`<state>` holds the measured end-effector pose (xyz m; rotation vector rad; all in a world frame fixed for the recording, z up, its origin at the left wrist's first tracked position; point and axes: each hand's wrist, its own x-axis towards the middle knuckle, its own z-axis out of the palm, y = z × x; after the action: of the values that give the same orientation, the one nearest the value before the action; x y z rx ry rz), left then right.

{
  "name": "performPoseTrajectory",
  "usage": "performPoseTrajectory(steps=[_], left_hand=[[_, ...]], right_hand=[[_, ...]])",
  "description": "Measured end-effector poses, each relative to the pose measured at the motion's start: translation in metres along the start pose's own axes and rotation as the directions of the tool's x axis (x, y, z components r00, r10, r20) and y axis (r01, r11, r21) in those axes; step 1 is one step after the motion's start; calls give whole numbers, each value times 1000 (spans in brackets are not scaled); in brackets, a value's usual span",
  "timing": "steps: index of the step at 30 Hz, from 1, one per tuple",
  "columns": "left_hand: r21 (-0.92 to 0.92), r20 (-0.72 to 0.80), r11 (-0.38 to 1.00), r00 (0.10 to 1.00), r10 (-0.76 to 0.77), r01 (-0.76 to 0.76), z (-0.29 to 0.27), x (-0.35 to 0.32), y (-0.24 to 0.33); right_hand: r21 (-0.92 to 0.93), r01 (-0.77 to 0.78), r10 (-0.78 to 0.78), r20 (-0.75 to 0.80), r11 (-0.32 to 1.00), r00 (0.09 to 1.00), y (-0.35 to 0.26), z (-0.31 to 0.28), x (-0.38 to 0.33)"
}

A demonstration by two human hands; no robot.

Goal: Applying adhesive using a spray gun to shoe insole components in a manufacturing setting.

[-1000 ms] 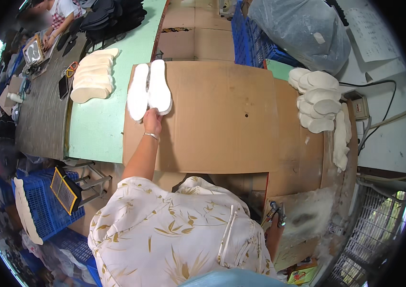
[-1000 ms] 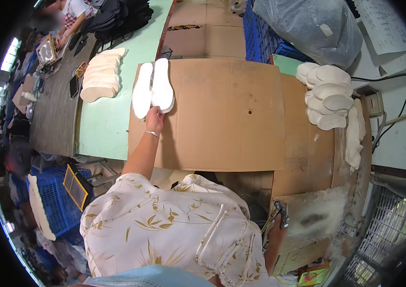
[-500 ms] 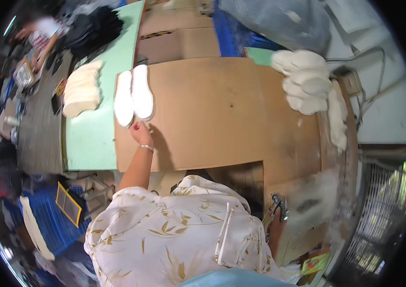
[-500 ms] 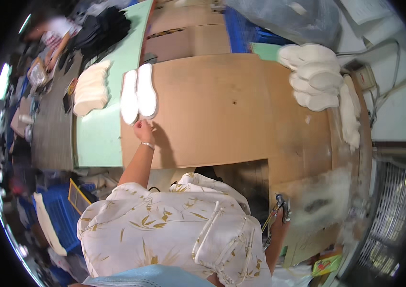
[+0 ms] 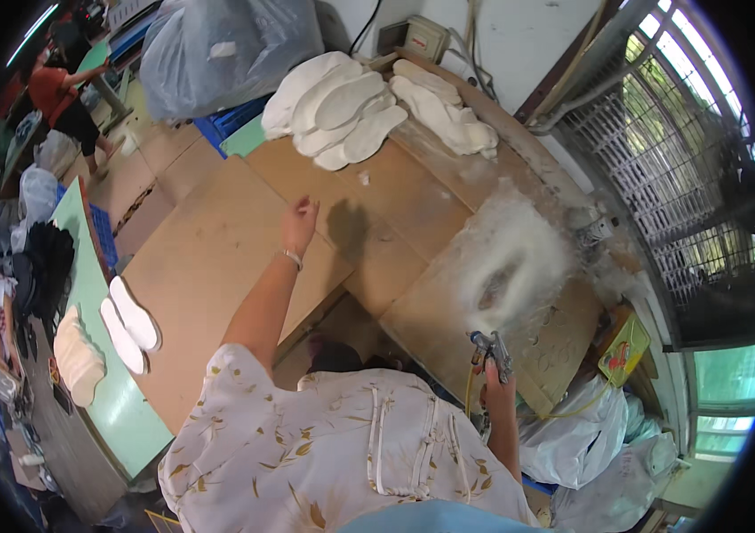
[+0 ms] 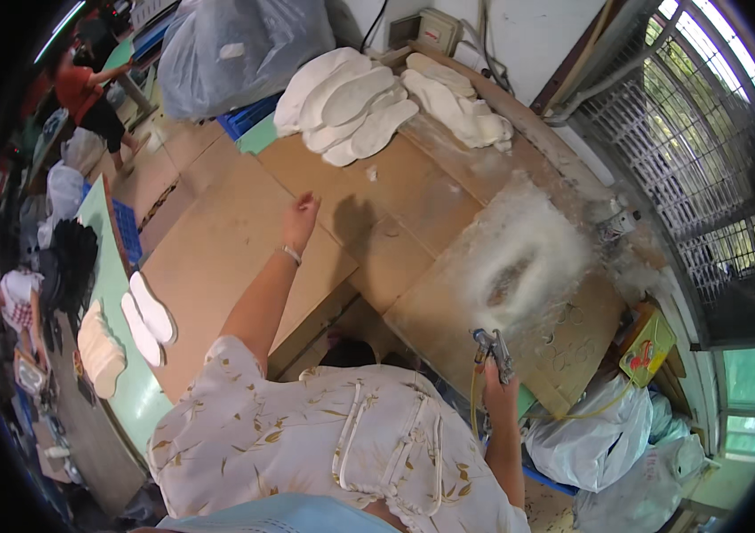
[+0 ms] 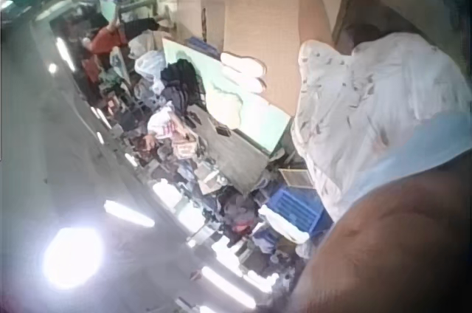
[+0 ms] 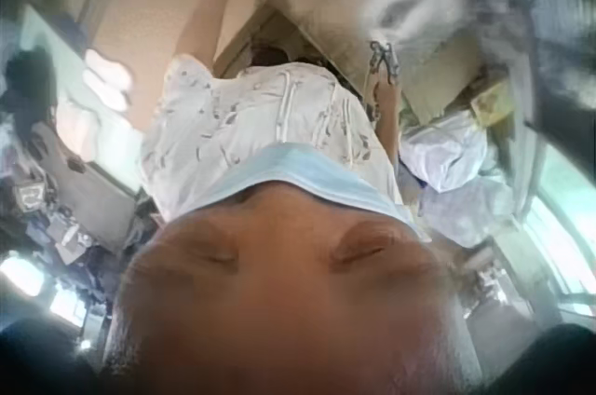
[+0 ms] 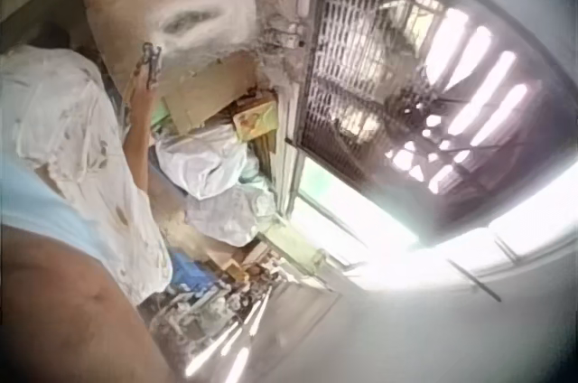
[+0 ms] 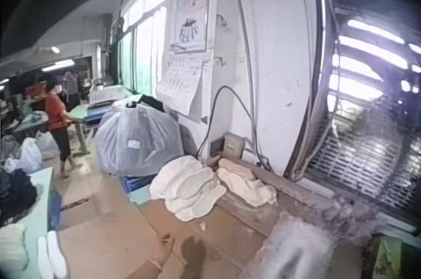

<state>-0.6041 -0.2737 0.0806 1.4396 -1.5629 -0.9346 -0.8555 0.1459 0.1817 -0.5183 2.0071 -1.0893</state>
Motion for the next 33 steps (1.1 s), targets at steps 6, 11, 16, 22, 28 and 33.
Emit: performPoseTrajectory(steps=[6, 11, 16, 22, 28, 33], left_hand=[[76, -112, 997, 994, -12, 20, 50, 121, 39], [320, -228, 947, 972, 56, 20, 67, 225, 12], [250, -104, 967, 994, -14, 40, 94, 267, 0], [-303, 275, 949, 962, 2, 85, 120, 247, 119], [-666, 552, 670, 821, 147, 328, 182, 169, 241], [-651, 714, 525, 677, 178, 548, 258, 55, 270]], right_hand=[[127, -87, 106, -154, 988, 982, -12, -23, 5], [214, -191, 249, -291, 958, 924, -12, -31, 6], [277, -191, 293, -397, 942, 870, -18, -12, 6], [168, -200, 249, -366, 965, 897, 6, -10, 17], [254, -242, 326, -377, 936, 867, -5, -14, 20], [302, -163, 292, -452, 939, 843, 6, -22, -2]])
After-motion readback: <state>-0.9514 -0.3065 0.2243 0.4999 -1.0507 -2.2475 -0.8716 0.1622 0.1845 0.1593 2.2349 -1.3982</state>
